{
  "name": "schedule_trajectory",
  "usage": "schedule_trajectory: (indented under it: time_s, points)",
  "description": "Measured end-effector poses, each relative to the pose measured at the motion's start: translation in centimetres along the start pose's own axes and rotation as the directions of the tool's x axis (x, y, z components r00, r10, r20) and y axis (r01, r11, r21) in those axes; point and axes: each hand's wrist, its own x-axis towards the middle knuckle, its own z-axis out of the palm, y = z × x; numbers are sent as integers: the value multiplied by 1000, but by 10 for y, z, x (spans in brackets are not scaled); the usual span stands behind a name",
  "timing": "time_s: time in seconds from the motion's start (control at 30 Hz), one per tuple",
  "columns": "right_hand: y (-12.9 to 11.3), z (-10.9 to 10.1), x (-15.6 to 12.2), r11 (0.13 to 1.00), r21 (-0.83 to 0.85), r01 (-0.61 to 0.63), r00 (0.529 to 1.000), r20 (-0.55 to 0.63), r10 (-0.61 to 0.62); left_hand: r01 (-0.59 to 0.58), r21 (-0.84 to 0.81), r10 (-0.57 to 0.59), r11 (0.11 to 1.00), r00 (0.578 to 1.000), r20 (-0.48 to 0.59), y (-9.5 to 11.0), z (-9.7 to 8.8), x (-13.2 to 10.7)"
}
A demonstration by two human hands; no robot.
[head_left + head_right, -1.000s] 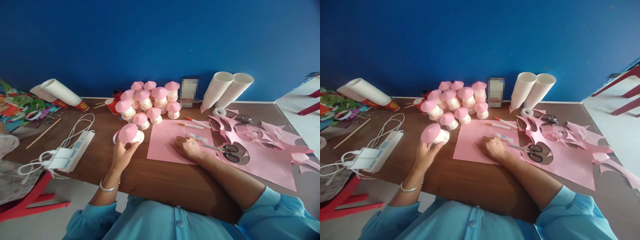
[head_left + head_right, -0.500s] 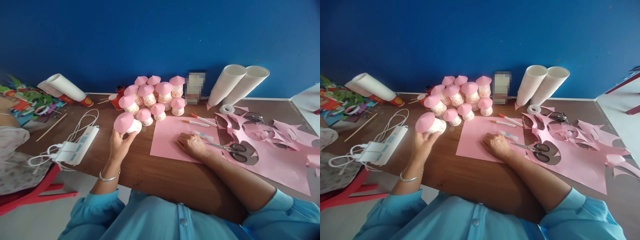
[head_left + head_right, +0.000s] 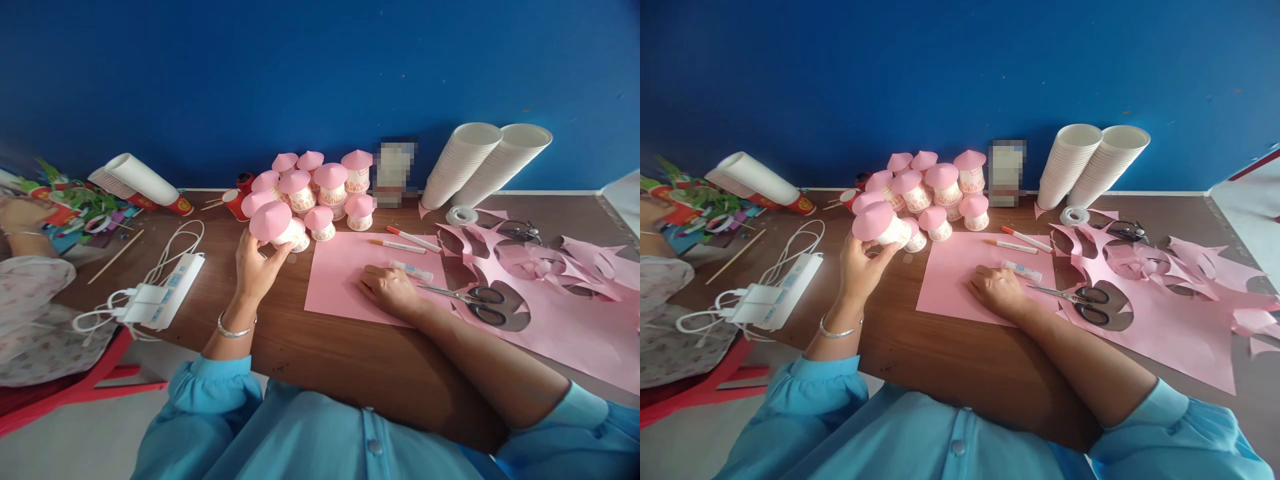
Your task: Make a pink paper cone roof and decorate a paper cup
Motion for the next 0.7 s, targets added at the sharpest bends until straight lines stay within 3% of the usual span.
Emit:
schedule_trajectory:
  time_s: [0.3,0.43,0.7]
  points:
    - [1,-2,0,999,31,7,999,39,-8,-15,30,17,999,999,-52,-2,0,7]
    - [1,-3,1,999,36,9,999,47,-11,-53,91,56,994,998,-33,-3,7,12]
    - [2,-3,0,999,38,12,998,60,-14,-5,170,11,985,999,-31,-8,20,18]
